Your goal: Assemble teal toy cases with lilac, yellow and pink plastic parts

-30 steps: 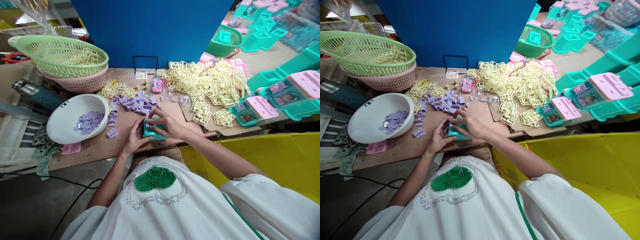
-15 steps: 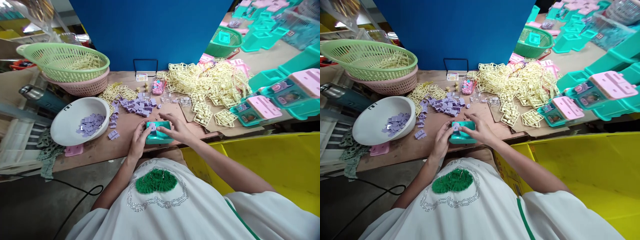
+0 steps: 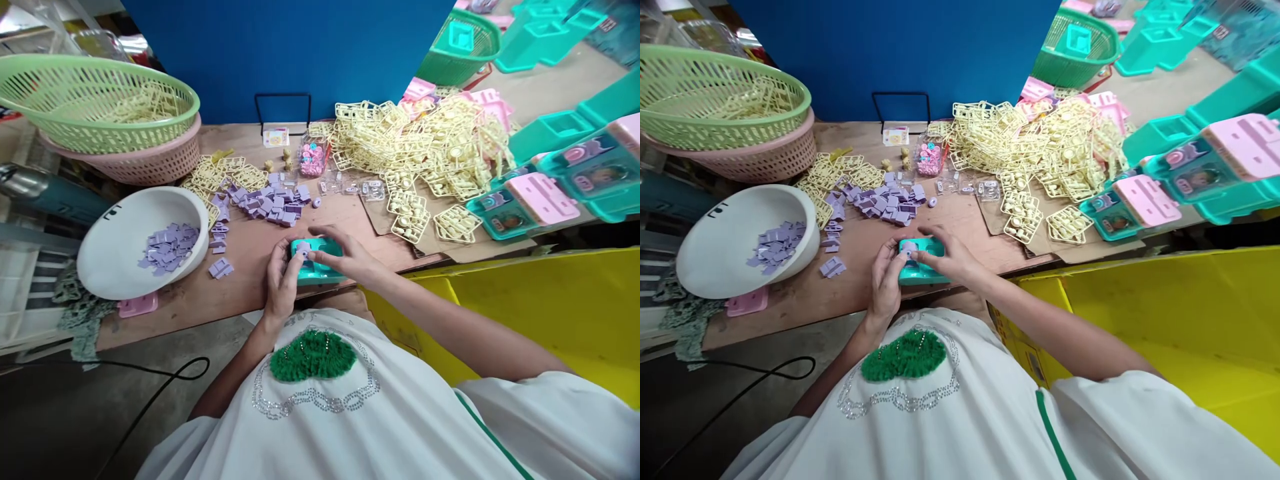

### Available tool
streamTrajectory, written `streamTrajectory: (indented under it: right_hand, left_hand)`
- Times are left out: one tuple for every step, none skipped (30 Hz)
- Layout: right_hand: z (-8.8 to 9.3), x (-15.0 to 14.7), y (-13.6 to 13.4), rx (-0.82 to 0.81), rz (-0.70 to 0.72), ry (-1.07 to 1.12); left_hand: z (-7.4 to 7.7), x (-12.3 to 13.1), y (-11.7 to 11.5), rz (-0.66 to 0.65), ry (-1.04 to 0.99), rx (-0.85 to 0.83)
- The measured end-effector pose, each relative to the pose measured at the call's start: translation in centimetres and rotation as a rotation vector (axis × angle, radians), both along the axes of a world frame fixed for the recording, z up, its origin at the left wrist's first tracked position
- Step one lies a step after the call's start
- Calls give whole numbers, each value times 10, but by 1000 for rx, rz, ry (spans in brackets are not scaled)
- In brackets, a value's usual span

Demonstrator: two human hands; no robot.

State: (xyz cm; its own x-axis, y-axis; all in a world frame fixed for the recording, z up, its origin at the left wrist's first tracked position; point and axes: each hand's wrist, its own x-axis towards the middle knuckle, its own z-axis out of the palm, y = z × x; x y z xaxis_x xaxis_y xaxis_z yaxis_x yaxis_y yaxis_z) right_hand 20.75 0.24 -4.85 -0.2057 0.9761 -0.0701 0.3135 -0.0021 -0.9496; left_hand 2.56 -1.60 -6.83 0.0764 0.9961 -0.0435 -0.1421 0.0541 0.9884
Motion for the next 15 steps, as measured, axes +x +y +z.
streamTrajectory:
  right_hand:
    - [0, 1, -1, -37, -40, -3]
    - [0, 2, -3, -73, -75, -10]
    - [0, 2, -5, -106, -100, -18]
    - [0, 2, -7, -129, -118, -24]
    - [1, 1, -9, -144, -128, -28]
    - [1, 0, -10, -151, -134, -26]
    - [2, -2, -12, -157, -137, -18]
    - [3, -5, -13, -166, -136, -5]
    - [3, -7, -15, -173, -134, 11]
    - [3, -9, -17, -176, -132, 27]
    - [4, -10, -20, -174, -130, 42]
    - [4, -11, -23, -170, -132, 56]
    - [4, -11, -27, -162, -133, 66]
    - [5, -11, -31, -146, -132, 74]
    - [6, -10, -36, -113, -126, 79]
  left_hand:
    - [0, -1, 0, 0, 8, -14]
    - [0, -1, 0, 5, 16, -36]
    - [0, -2, 0, 12, 25, -62]
    - [-1, -2, -1, 17, 35, -87]
    - [-2, -1, -1, 23, 46, -103]
    - [-3, -1, -2, 27, 51, -108]
    - [-4, 0, -3, 31, 48, -102]
    - [-5, 1, -5, 33, 33, -86]
    - [-6, 2, -7, 34, 11, -58]
    - [-6, 2, -10, 31, -9, -16]
    - [-7, 2, -12, 26, -19, 40]
    - [-7, 0, -15, 19, -12, 105]
    - [-6, -2, -17, 5, 14, 171]
    - [-6, -6, -20, -19, 53, 222]
    - [-6, -10, -22, -50, 97, 248]
